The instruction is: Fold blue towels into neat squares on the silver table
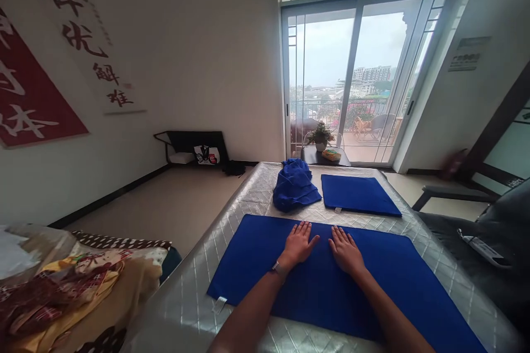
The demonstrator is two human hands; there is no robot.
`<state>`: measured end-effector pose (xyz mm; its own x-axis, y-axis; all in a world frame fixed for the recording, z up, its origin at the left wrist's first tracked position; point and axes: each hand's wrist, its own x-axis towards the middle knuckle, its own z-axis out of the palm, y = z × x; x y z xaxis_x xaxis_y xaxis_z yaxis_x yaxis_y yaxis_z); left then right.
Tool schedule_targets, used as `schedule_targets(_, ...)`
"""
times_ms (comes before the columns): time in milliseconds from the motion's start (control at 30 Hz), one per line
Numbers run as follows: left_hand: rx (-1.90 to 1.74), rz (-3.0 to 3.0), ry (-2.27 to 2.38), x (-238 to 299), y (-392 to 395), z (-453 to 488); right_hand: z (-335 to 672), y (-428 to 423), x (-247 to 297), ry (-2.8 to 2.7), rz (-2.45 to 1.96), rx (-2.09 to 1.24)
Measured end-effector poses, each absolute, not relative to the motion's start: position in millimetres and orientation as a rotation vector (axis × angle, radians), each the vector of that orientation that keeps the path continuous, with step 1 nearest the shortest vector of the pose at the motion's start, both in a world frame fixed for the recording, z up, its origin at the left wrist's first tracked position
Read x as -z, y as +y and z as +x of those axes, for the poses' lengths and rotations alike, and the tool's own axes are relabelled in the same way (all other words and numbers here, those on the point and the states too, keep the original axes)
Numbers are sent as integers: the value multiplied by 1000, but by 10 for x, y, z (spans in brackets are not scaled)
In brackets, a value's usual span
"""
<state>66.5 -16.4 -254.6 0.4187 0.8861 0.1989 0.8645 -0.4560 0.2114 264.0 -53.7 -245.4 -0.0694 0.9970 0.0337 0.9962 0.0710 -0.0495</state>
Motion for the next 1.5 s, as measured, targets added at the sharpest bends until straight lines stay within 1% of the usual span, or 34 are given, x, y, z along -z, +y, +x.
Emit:
schedule_targets(167, -330, 2400, 1929, 2507, 27, -404, 3798, -635, 2654, -2115, -2294, 100)
schedule_targets(267, -285, 2280, 2151, 2530, 153, -1070, 4480, -700, 2771, -1968, -2425, 109)
schedule_targets(367, -269, 2253, 2221, 2629, 241, -1465, 4827, -730, 2893, -1885, -2439, 80)
schedule_targets(467, -252, 2309, 2217, 2721, 280, -1565, 4865, -717, 2981, -1826, -2405, 93)
schedule_targets(600, -220, 2315, 2207, 2661, 249, -1497, 4778, -697, 2996, -1760, -2391, 67)
schedule_targets(867, -42, 2298, 2177, 2066, 213, -1336, 4615, -837, 2661, -1782, -2425, 89)
schedule_targets(967, -100, 2374, 2105, 2000, 239, -1112, 4456, -876, 2500, -1829, -2341, 302)
schedule_targets(1033, -163, 2478, 1973, 2002, 195, -827, 4223, -871, 2404, -1904, -2168, 461)
schedule_targets(1067, -193, 2537, 1883, 2011, 155, -644, 4057, -858, 2360, -1953, -2076, 488)
schedule_targets(1133, -241, 2646, 1688, 2050, 54, -231, 3637, -805, 2285, -2052, -1938, 421)
schedule_targets(1200, -305, 2718, 1530, 2126, -42, 188, 3162, -719, 2235, -2155, -1839, 256)
schedule_targets(1300, -500, 2729, 1396, 2297, -129, 662, 2556, -564, 2218, -2268, -1778, -3)
schedule_targets(1400, -535, 2670, 1438, 2455, -142, 821, 2275, -455, 2269, -2300, -1837, -130)
schedule_targets(1500, -455, 2618, 1516, 2509, -112, 659, 2347, -430, 2341, -2288, -1912, -138)
